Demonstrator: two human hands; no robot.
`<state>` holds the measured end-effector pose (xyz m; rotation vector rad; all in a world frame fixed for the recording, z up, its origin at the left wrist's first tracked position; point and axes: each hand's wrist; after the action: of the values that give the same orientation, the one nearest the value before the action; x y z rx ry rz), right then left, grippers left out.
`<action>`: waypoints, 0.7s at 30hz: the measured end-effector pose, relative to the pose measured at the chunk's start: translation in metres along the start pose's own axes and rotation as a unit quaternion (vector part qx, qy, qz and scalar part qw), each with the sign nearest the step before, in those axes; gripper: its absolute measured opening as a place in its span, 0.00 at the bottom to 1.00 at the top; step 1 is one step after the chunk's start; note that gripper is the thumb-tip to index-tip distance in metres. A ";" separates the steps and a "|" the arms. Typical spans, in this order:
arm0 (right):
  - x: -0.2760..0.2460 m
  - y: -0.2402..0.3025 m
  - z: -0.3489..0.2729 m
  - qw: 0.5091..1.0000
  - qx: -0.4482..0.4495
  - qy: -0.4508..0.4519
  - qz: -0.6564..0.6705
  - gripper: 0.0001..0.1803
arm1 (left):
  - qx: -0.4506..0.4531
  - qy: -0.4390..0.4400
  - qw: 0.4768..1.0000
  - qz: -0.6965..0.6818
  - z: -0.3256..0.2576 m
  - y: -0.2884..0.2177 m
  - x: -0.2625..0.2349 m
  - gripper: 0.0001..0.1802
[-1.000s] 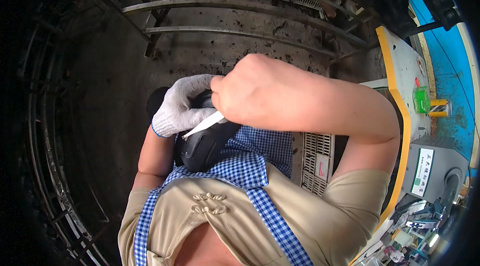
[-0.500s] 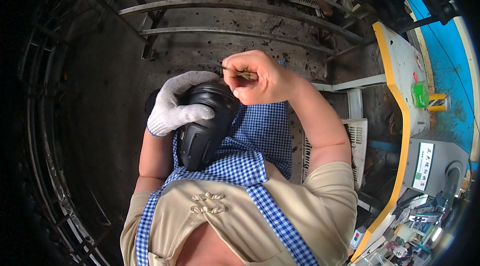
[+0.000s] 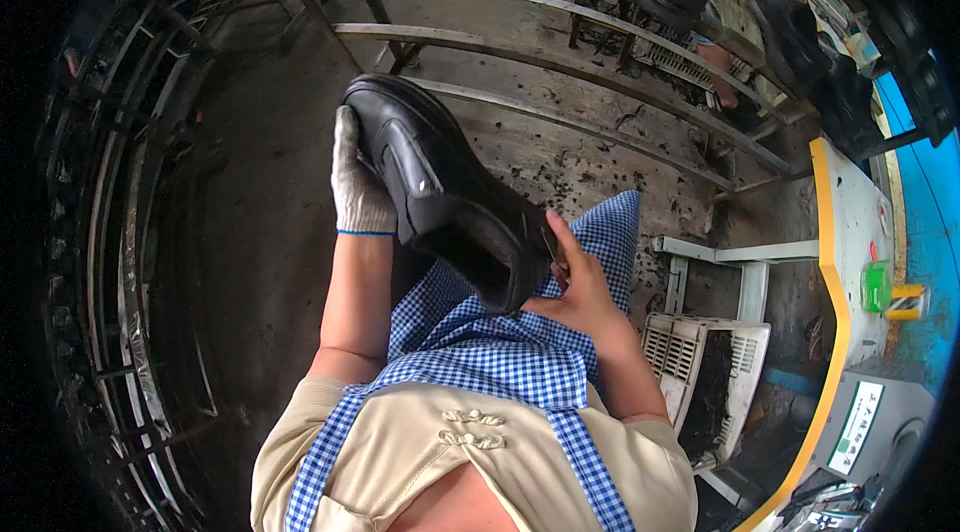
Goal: Trimming excess material and loose threads from black shoes using a small knife tool.
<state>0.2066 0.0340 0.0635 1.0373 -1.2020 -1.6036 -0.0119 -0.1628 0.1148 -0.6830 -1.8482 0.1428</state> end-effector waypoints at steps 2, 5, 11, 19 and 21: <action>0.004 0.011 0.009 0.998 -0.039 -0.010 -0.045 0.56 | 0.003 -0.031 1.000 -0.004 0.002 0.008 0.003 0.22; 0.001 0.020 0.030 0.998 -0.020 -0.046 0.046 0.51 | -0.021 -0.032 0.999 -0.005 0.009 0.004 -0.002 0.23; -0.023 0.010 0.046 0.932 0.152 -0.049 0.326 0.32 | 0.109 0.044 0.969 0.218 0.014 -0.010 -0.021 0.23; -0.005 0.003 0.059 0.883 0.231 -0.024 0.407 0.20 | 0.100 -0.021 0.976 0.192 0.000 -0.015 -0.029 0.30; -0.002 0.005 0.064 0.850 0.264 -0.029 0.456 0.17 | 0.090 0.004 0.980 0.175 0.001 -0.021 -0.040 0.30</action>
<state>0.1478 0.0514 0.0811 0.5450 -1.8603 -0.5606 -0.0114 -0.2011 0.0902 -0.8751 -1.6690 0.5298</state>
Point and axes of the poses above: each hand's wrist, its own z-axis towards the middle knuckle, its own x-axis out of the palm, y = z × x, and after that the axes turned 9 degrees about -y, right-handed
